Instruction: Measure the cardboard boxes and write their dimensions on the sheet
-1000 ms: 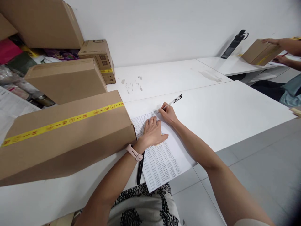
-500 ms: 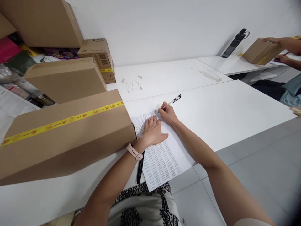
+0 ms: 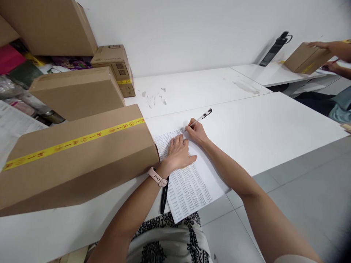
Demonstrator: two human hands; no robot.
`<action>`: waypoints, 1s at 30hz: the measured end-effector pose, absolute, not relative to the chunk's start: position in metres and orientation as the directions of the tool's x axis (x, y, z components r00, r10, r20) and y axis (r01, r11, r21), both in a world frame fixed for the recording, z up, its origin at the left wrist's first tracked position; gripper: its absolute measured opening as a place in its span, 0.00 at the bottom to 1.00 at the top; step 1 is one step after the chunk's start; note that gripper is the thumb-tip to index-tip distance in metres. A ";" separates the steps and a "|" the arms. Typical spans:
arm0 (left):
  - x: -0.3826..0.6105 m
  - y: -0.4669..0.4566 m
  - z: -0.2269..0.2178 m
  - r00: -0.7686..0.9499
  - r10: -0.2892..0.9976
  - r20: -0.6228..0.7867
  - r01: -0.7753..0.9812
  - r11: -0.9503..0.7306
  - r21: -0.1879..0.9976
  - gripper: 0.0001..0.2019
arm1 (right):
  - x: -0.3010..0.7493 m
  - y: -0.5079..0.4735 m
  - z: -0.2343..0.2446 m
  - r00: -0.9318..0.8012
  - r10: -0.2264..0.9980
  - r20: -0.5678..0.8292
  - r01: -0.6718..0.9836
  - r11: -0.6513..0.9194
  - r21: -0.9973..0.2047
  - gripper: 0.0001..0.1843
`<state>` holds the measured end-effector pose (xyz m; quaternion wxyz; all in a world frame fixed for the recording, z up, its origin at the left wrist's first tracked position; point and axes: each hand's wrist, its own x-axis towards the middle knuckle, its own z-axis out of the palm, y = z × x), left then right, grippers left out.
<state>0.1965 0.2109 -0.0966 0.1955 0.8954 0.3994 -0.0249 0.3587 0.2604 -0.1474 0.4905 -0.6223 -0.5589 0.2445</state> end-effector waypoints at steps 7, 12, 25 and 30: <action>0.197 0.211 -0.095 0.682 0.702 -0.205 0.723 -0.608 0.328 0.39 | 0.360 0.261 -0.149 0.259 0.937 0.233 0.450 0.096 -0.888 0.08; 0.197 0.211 -0.096 0.681 0.702 -0.208 0.725 -0.606 0.329 0.40 | 0.359 0.261 -0.149 0.258 0.937 0.236 0.447 0.101 -0.889 0.09; 0.197 0.210 -0.095 0.678 0.705 -0.210 0.728 -0.604 0.323 0.39 | 0.358 0.259 -0.146 0.286 0.929 0.233 0.438 0.089 -0.894 0.09; 0.197 0.210 -0.093 0.680 0.702 -0.212 0.728 -0.612 0.310 0.39 | 0.359 0.260 -0.148 0.283 0.930 0.235 0.420 0.100 -0.902 0.09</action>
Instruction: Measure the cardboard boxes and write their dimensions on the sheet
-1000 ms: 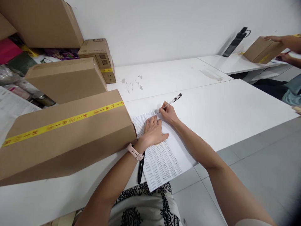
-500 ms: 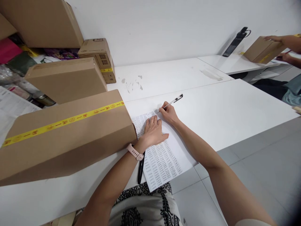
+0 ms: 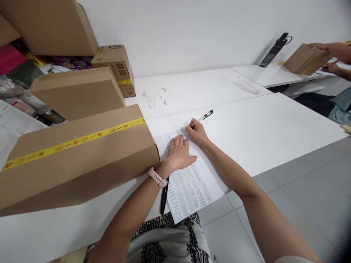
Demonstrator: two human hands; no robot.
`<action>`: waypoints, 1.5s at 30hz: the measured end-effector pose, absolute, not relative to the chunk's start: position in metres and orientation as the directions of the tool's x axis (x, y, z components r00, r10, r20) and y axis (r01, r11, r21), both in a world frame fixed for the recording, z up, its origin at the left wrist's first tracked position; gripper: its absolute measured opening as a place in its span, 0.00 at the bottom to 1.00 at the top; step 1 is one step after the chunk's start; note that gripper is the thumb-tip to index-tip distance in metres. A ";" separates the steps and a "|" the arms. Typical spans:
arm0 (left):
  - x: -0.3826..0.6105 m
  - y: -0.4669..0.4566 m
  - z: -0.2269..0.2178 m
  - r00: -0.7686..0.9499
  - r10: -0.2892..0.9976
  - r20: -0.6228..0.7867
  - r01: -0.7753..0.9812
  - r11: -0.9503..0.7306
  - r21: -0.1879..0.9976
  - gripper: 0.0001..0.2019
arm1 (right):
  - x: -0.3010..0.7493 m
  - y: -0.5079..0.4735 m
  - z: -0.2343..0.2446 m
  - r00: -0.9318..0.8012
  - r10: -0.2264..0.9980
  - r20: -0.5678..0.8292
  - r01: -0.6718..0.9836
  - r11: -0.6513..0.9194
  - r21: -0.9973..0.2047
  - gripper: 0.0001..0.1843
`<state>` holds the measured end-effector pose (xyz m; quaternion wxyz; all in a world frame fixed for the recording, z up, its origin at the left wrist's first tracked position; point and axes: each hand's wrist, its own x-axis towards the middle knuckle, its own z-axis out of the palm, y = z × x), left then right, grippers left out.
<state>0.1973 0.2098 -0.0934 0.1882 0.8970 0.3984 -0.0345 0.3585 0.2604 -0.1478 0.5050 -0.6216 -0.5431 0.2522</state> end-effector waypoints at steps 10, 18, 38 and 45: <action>0.197 0.210 -0.096 0.686 0.699 -0.204 0.721 -0.614 0.320 0.39 | 0.360 0.261 -0.148 0.296 0.925 0.238 0.422 0.097 -0.902 0.09; 0.197 0.210 -0.094 0.684 0.700 -0.207 0.724 -0.615 0.312 0.39 | 0.359 0.260 -0.145 0.294 0.928 0.228 0.430 0.085 -0.899 0.09; 0.196 0.205 -0.086 0.682 0.691 -0.241 0.728 -0.607 0.319 0.38 | 0.376 0.263 -0.152 0.224 0.883 0.413 0.607 0.205 -0.768 0.05; 0.179 0.184 -0.064 0.647 0.727 -0.228 0.762 -0.615 0.203 0.23 | 0.399 0.263 -0.162 -0.021 0.910 0.414 0.855 0.231 -0.465 0.20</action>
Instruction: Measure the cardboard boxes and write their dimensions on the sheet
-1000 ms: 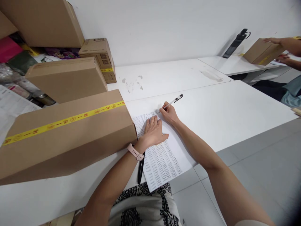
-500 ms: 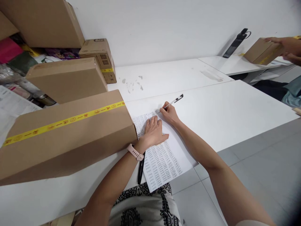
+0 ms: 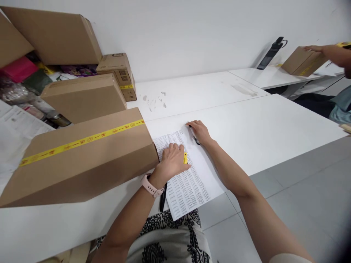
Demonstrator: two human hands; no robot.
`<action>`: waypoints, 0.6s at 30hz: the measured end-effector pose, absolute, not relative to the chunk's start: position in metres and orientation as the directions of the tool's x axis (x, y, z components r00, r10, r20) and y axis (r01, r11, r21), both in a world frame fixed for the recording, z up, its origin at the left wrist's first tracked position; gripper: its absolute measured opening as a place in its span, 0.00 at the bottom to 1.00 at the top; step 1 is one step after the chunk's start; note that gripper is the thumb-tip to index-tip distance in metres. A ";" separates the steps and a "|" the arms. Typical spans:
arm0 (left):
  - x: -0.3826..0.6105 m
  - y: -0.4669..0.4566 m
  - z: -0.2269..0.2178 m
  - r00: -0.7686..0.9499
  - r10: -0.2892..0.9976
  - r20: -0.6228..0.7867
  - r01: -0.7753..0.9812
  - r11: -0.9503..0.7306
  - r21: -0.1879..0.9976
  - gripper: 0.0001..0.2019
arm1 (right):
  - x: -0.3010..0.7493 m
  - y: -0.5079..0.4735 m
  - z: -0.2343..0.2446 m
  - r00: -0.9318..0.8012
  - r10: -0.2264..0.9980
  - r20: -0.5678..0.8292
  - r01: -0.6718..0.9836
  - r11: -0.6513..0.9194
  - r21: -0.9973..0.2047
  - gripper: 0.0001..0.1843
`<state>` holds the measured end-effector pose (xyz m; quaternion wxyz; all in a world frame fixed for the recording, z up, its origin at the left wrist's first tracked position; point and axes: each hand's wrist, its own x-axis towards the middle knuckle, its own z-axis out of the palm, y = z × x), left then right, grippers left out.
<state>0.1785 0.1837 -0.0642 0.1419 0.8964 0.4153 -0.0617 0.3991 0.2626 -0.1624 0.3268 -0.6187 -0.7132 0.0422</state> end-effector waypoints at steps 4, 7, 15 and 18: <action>0.170 0.173 -0.072 0.624 0.764 -0.165 0.779 -0.593 0.201 0.17 | 0.399 0.266 -0.167 0.056 0.898 0.436 0.814 0.212 -0.541 0.24; 0.158 0.165 -0.076 0.613 0.788 -0.063 0.757 -0.563 0.331 0.14 | 0.402 0.271 -0.162 0.162 0.908 0.387 0.721 0.159 -0.675 0.21; 0.086 0.113 -0.046 0.531 0.836 0.140 0.558 -0.469 0.685 0.28 | 0.336 0.185 -0.072 -0.104 0.989 0.106 0.403 0.139 -0.904 0.22; 0.059 0.094 -0.044 0.466 0.877 0.115 0.531 -0.381 0.757 0.33 | 0.284 0.122 -0.041 -0.424 0.900 0.096 0.324 0.251 -0.912 0.22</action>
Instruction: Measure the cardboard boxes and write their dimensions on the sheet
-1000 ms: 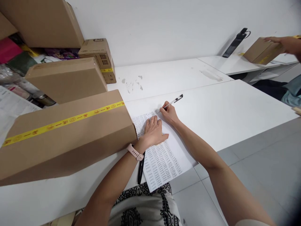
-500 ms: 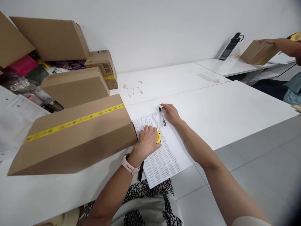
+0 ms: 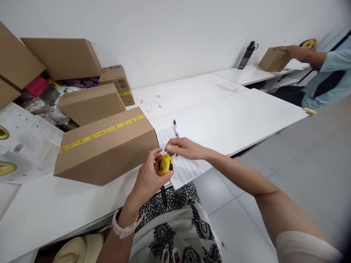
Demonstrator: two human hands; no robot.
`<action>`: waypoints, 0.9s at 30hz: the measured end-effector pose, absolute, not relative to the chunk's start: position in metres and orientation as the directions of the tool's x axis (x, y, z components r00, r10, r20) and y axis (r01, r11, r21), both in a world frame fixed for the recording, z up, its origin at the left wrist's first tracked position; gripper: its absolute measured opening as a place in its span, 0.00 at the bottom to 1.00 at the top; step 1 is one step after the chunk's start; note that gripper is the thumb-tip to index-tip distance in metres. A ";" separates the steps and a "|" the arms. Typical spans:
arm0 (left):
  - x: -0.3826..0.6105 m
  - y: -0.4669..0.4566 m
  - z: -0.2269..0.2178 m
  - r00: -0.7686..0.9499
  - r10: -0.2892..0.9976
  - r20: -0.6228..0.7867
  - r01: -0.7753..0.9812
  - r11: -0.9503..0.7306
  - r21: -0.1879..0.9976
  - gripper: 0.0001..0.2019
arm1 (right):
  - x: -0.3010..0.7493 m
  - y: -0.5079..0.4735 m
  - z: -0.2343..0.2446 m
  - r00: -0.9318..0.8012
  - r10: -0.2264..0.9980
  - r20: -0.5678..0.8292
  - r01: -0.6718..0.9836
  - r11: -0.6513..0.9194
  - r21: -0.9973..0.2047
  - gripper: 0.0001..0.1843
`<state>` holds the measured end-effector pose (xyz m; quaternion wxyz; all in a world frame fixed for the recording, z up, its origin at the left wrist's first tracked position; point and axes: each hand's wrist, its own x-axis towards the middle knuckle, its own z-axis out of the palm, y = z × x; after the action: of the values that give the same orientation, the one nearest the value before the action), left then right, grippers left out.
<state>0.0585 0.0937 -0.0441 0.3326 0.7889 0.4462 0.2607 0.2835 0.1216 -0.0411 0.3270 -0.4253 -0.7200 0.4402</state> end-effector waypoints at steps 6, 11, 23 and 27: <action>0.005 0.066 -0.035 0.443 0.891 0.100 0.539 -0.354 0.764 0.34 | 0.223 0.076 -0.030 -0.486 0.872 0.065 0.201 0.184 -0.962 0.19; -0.046 0.054 -0.024 0.424 0.897 0.124 0.633 -0.392 0.668 0.34 | 0.192 0.081 -0.015 -0.522 0.841 0.145 0.177 0.273 -0.946 0.16; -0.216 0.084 -0.028 0.294 0.949 0.111 0.878 -0.314 0.360 0.26 | 0.264 0.141 -0.058 -0.061 0.956 0.288 0.211 0.294 -0.932 0.20; -0.207 0.099 -0.021 0.288 0.956 0.053 0.879 -0.286 0.383 0.25 | 0.246 0.154 -0.078 -0.008 0.953 0.303 0.238 0.297 -0.925 0.22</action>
<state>-0.2068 0.0993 -0.0211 0.1413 0.7899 0.5807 0.1374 0.2461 0.1537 -0.0779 0.5146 -0.4806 -0.6193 0.3474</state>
